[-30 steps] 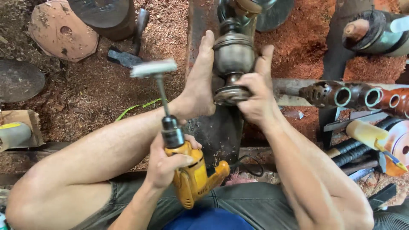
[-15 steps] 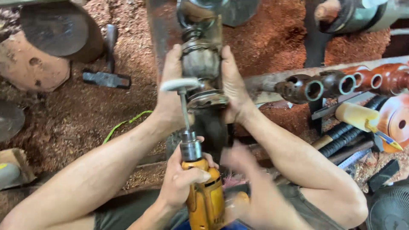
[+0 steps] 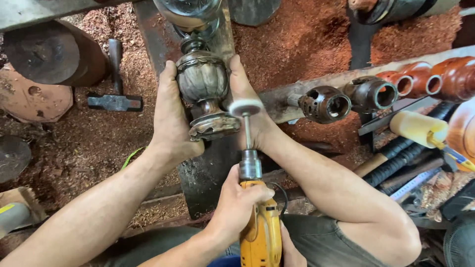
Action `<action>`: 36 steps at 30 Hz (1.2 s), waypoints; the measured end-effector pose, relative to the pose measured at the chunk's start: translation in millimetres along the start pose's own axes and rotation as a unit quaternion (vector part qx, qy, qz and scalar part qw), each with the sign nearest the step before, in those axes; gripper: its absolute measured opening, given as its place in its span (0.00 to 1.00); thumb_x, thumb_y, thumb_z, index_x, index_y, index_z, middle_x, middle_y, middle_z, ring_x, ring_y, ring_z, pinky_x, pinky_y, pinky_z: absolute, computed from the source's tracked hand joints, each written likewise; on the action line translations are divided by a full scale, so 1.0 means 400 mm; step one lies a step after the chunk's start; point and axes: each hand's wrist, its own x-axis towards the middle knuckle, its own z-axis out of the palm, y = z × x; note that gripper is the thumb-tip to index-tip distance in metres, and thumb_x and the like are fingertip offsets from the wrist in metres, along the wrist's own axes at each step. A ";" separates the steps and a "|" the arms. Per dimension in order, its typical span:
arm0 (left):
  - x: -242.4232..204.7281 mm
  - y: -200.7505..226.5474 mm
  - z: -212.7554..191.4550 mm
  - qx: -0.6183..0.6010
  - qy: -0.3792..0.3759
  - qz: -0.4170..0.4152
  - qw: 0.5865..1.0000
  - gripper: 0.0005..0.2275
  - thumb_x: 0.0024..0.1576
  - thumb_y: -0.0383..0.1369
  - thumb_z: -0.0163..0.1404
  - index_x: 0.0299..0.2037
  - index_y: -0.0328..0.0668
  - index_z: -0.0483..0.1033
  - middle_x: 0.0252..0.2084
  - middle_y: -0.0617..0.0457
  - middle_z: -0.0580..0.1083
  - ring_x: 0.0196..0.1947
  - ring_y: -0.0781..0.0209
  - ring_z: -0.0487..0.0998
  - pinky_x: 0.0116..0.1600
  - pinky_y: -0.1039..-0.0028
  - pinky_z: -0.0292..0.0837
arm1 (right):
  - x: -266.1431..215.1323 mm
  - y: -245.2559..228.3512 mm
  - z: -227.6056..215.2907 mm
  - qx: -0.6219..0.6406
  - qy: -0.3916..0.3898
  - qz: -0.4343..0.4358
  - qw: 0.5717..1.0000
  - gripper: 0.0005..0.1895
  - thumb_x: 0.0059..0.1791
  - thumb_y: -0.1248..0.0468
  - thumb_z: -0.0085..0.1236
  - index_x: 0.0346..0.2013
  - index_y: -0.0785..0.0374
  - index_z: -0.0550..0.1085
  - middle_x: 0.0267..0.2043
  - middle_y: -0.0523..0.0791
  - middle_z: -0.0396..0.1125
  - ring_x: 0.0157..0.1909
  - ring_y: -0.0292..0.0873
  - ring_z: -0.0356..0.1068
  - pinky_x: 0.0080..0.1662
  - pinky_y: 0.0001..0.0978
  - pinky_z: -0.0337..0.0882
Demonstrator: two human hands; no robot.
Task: The person is using a drill with a polishing attachment to buff a decorative wooden piece held between their feet in a workshop setting.
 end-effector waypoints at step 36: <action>-0.017 0.036 0.007 0.003 -0.022 0.021 1.000 0.21 0.45 0.21 0.55 0.48 0.39 0.62 0.27 0.55 0.69 0.25 0.66 0.74 0.31 0.68 0.80 | 0.003 0.006 -0.011 0.009 -0.132 -0.013 0.991 0.35 0.62 0.39 0.34 0.65 0.66 0.66 0.55 0.46 0.71 0.53 0.39 0.74 0.56 0.35 0.78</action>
